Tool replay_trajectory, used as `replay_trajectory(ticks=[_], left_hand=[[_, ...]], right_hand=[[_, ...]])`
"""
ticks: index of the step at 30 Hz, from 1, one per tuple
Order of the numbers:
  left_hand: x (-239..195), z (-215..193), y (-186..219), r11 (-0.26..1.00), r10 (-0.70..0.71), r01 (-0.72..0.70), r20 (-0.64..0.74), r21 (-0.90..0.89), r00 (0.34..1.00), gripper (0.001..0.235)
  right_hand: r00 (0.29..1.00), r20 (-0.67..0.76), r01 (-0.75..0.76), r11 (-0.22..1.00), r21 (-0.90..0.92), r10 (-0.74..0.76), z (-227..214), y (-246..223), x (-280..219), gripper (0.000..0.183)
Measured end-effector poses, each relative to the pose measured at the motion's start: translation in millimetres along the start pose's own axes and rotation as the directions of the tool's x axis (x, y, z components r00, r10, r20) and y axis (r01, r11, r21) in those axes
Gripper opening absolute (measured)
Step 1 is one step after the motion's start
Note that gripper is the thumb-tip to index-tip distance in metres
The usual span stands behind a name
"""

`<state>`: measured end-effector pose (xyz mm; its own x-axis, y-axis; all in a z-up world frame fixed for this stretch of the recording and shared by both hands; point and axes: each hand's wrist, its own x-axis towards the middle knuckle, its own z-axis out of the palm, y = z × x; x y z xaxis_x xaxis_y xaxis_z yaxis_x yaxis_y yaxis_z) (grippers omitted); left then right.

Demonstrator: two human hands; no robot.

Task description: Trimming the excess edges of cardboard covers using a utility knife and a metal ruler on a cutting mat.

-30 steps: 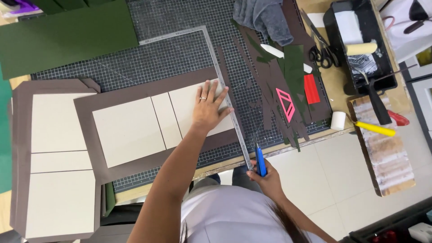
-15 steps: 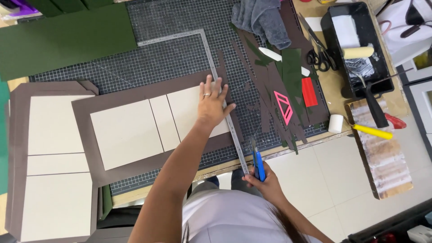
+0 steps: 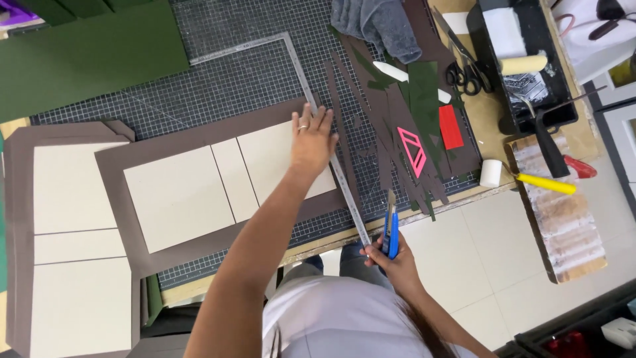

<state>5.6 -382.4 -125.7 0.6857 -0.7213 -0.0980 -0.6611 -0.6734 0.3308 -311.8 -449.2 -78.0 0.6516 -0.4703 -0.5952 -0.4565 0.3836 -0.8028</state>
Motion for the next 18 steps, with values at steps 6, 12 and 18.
replay_trajectory(ticks=[6,12,18], left_hand=[[-15,-41,44,0.957,-0.052,-0.056,0.361,0.284,0.931,0.078],[-6,14,81,0.999,-0.028,0.019,0.224,0.044,0.974,0.067],[-44,14,57,0.975,0.137,-0.146,-0.061,-0.168,0.989,0.055]], right_hand=[[0.998,0.039,-0.041,0.999,0.014,0.041,2,10,6,0.029],[0.994,-0.093,0.056,0.998,-0.009,-0.057,-1,0,5,0.029],[0.975,-0.210,0.075,0.997,0.007,-0.072,-5,-10,5,0.030]])
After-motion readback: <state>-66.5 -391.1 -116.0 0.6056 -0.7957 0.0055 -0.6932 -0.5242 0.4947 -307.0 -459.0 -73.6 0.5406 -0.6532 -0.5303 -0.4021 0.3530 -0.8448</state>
